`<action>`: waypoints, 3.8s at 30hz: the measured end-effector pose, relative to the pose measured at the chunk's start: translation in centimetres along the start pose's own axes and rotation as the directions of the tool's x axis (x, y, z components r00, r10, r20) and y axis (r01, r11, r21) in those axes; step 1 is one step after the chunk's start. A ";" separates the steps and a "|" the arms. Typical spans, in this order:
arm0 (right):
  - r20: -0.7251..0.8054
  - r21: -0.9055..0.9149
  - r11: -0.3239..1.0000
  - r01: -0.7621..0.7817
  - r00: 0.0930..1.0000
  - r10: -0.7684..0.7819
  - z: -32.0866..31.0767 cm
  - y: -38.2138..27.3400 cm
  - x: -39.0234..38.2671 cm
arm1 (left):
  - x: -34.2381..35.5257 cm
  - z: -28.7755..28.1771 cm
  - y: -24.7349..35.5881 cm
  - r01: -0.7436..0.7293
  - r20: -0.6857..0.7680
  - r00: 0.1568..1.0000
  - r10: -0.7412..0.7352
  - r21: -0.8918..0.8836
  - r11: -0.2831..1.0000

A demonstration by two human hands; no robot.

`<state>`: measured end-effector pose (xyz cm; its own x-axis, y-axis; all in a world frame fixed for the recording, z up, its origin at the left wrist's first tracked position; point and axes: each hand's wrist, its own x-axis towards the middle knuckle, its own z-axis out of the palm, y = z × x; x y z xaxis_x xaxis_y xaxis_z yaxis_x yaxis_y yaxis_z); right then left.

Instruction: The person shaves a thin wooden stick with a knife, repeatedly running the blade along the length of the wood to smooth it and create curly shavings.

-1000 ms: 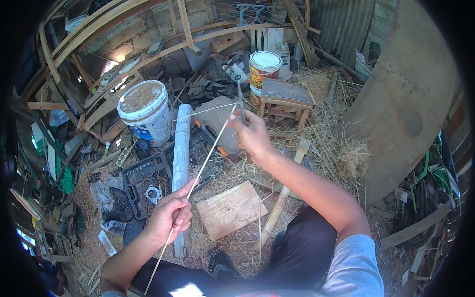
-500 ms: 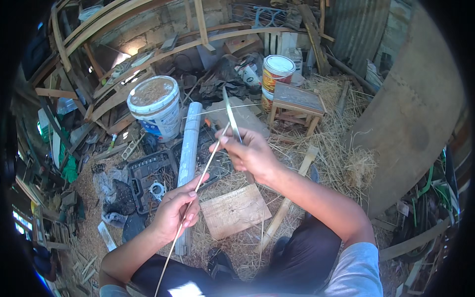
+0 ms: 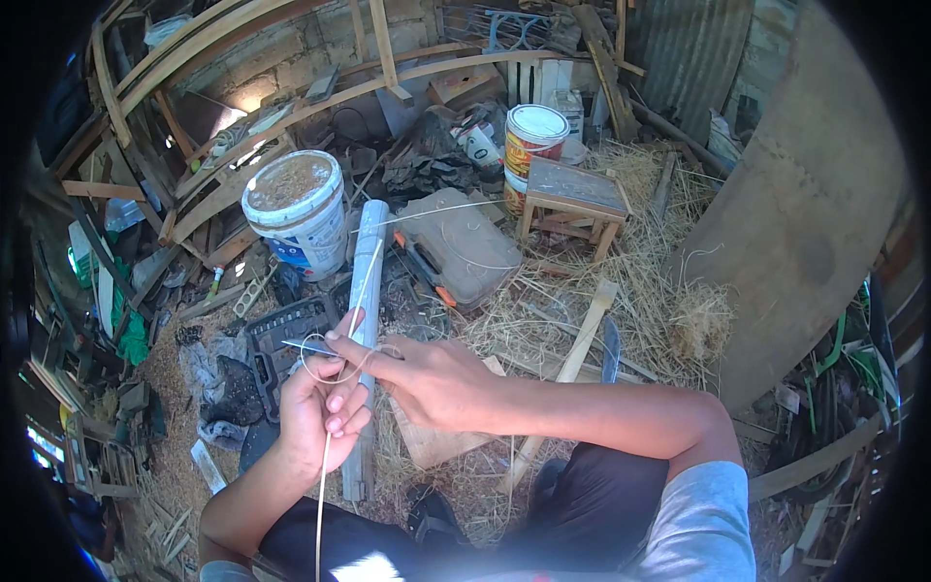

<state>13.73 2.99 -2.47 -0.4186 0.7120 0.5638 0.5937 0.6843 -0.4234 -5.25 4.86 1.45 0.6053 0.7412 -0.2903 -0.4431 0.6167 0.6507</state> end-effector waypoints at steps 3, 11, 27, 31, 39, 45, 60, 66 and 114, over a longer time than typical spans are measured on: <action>-0.002 -0.050 0.999 0.007 1.000 -0.007 0.2 -0.2 -0.2 | 0.2 -0.3 0.3 0.005 0.004 1.000 -0.005 -0.004 1.000; -0.171 -0.036 0.999 -0.009 0.985 0.002 -0.5 1.1 0.7 | -0.7 0.0 0.9 -0.017 0.096 0.995 0.021 -0.048 0.999; -0.168 0.007 0.992 0.125 0.978 -0.122 -0.8 1.8 1.0 | -1.3 0.9 0.6 -0.056 0.109 0.993 0.056 -0.001 0.998; -0.326 0.044 0.996 -0.076 0.942 0.086 -2.4 4.9 1.4 | -1.3 0.1 0.1 0.005 0.155 0.988 -0.012 0.045 0.999; -0.201 0.542 0.707 -0.455 0.746 0.635 -2.8 5.2 1.2 | -0.4 0.0 0.2 -0.004 0.192 0.981 -0.008 0.066 0.998; 0.038 0.884 0.312 -0.347 0.719 0.694 -3.1 3.9 1.6 | 0.7 -1.0 -0.5 -0.018 0.151 0.988 -0.015 0.218 0.976; 0.083 0.918 0.267 -0.292 0.802 0.592 -3.8 3.0 1.5 | 0.9 -0.7 -1.3 -0.015 0.156 0.987 -0.041 0.338 0.941; 0.089 0.887 0.331 -0.321 0.824 0.559 -3.8 2.8 1.5 | 0.7 -0.8 -1.0 -0.031 0.166 0.986 -0.029 0.349 0.937; -0.202 0.084 0.967 -0.240 0.946 0.252 -4.9 1.9 1.3 | -1.1 -0.5 0.1 -0.048 0.201 0.979 0.039 0.036 0.998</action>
<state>17.71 4.44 0.92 -0.1074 0.8143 0.5704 0.6167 0.5046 -0.6042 -6.28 4.24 1.49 0.7078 0.6966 -0.1176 -0.4471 0.5706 0.6889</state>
